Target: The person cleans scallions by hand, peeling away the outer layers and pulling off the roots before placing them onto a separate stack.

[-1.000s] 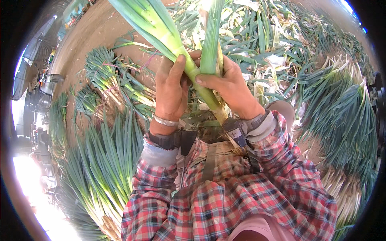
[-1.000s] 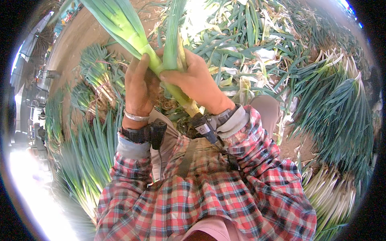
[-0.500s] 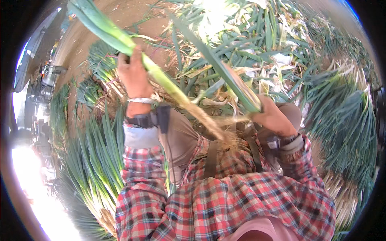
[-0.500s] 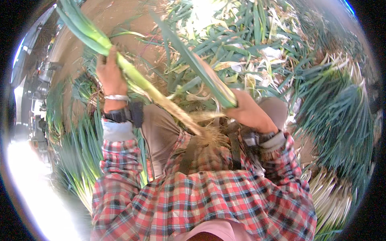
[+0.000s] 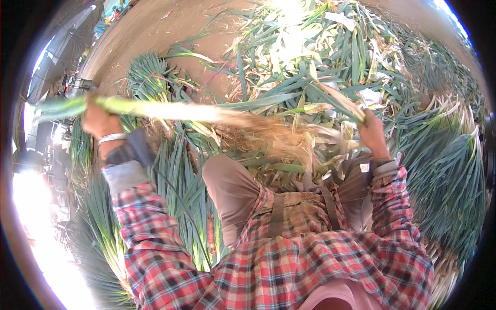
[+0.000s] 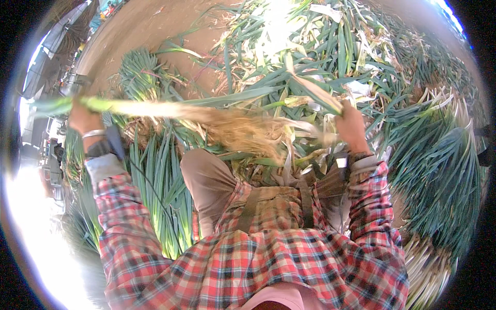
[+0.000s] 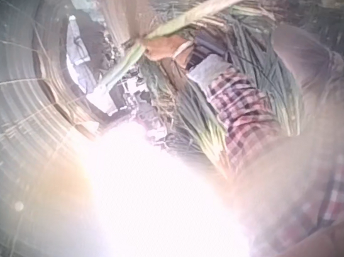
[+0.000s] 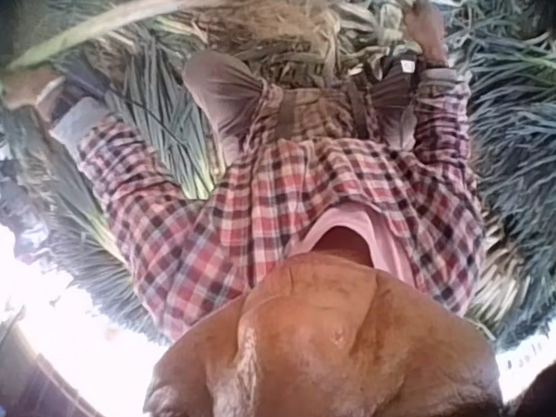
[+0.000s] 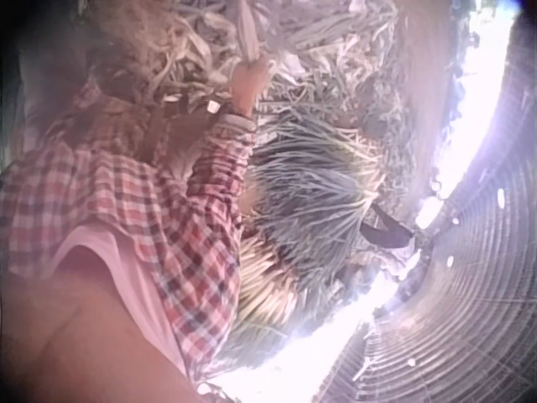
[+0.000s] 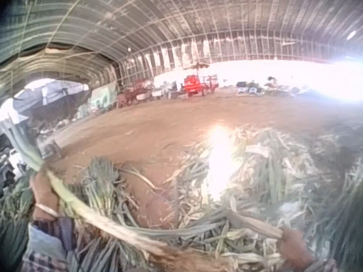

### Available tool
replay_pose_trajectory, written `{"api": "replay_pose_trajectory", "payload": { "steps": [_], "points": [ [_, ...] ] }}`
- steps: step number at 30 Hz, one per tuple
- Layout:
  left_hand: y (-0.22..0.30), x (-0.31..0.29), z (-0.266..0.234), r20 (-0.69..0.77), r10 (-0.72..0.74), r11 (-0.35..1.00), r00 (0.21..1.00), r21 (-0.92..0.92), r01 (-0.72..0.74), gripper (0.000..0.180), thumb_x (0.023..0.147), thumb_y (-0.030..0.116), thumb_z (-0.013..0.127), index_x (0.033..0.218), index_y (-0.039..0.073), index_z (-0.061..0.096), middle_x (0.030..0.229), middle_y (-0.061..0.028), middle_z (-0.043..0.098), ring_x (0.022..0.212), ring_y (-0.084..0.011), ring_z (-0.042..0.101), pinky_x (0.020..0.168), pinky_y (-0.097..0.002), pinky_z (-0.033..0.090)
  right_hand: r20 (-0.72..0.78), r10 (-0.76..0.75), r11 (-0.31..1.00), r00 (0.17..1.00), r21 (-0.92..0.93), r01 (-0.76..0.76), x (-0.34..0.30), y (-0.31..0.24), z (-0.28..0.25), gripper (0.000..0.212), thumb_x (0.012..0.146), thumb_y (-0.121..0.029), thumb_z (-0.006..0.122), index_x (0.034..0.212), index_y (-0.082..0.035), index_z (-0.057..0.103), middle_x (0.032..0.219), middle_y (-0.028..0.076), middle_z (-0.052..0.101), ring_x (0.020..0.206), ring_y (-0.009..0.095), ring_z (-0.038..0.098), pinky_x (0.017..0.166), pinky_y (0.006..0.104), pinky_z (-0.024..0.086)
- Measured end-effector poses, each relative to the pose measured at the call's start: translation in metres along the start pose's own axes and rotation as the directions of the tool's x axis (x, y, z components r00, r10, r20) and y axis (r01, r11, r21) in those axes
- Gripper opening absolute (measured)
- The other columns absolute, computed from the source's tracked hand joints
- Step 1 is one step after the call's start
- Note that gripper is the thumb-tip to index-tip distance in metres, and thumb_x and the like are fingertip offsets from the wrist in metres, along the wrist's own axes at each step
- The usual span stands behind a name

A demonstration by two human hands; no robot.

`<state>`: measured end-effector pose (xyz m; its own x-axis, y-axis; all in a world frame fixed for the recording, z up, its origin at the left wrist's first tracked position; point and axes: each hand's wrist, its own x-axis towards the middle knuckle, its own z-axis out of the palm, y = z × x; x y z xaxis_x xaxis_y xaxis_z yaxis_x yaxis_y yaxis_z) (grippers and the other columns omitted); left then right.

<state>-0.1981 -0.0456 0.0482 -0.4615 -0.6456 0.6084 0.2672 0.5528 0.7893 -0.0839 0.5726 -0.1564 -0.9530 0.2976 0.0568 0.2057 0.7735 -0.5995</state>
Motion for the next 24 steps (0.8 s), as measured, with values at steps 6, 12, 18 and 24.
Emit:
{"api": "replay_pose_trajectory", "payload": {
  "steps": [6,12,18,24],
  "points": [
    [-0.034,0.061,-0.073,-0.011,0.07,0.954,0.997,0.292,-0.064,0.024,0.091,0.02,0.059,0.109,0.005,0.062,0.088,-0.0098,0.065,0.071,-0.0202,0.063,0.058,-0.0359,0.054,0.031,-0.088,0.987,0.996,-0.129,0.091,0.024,0.003,-0.006,0.034,0.073,-0.012,0.063,0.105,0.0,0.056,0.1,0.025,0.061,0.094,0.044,0.058,0.08,0.0473,0.046],
    [0.109,-0.156,0.037,0.297,-0.246,0.804,0.923,-0.47,0.365,0.036,0.1,0.031,0.043,0.111,0.001,0.058,0.092,-0.0065,0.06,0.071,-0.0148,0.055,0.06,-0.0268,0.048,0.097,-0.54,0.72,0.836,0.568,0.399,0.001,-0.187,0.025,0.049,0.083,-0.017,0.072,0.126,-0.005,0.053,0.121,0.011,0.057,0.108,0.021,0.058,0.088,0.0351,0.049],
    [0.113,-0.216,0.056,0.621,-0.313,0.629,0.719,-0.431,0.647,0.039,0.102,0.038,0.041,0.107,0.005,0.06,0.087,0.0005,0.058,0.072,-0.0089,0.052,0.062,-0.0238,0.044,0.16,-0.665,0.32,0.73,0.943,0.084,-0.069,-0.259,0.063,0.042,0.077,-0.008,0.075,0.113,0.001,0.055,0.099,0.011,0.061,0.091,0.016,0.059,0.076,0.0295,0.051],
    [0.114,-0.203,0.047,0.699,-0.216,0.603,0.682,-0.454,0.656,0.042,0.102,0.042,0.04,0.11,0.005,0.058,0.089,-0.0009,0.056,0.074,-0.0099,0.051,0.064,-0.0248,0.045,0.203,-0.654,0.456,0.728,0.875,0.165,-0.063,-0.264,0.049,0.027,0.08,-0.002,0.072,0.101,-0.002,0.054,0.095,0.002,0.055,0.086,0.008,0.052,0.074,0.0236,0.048]
  ]
}}
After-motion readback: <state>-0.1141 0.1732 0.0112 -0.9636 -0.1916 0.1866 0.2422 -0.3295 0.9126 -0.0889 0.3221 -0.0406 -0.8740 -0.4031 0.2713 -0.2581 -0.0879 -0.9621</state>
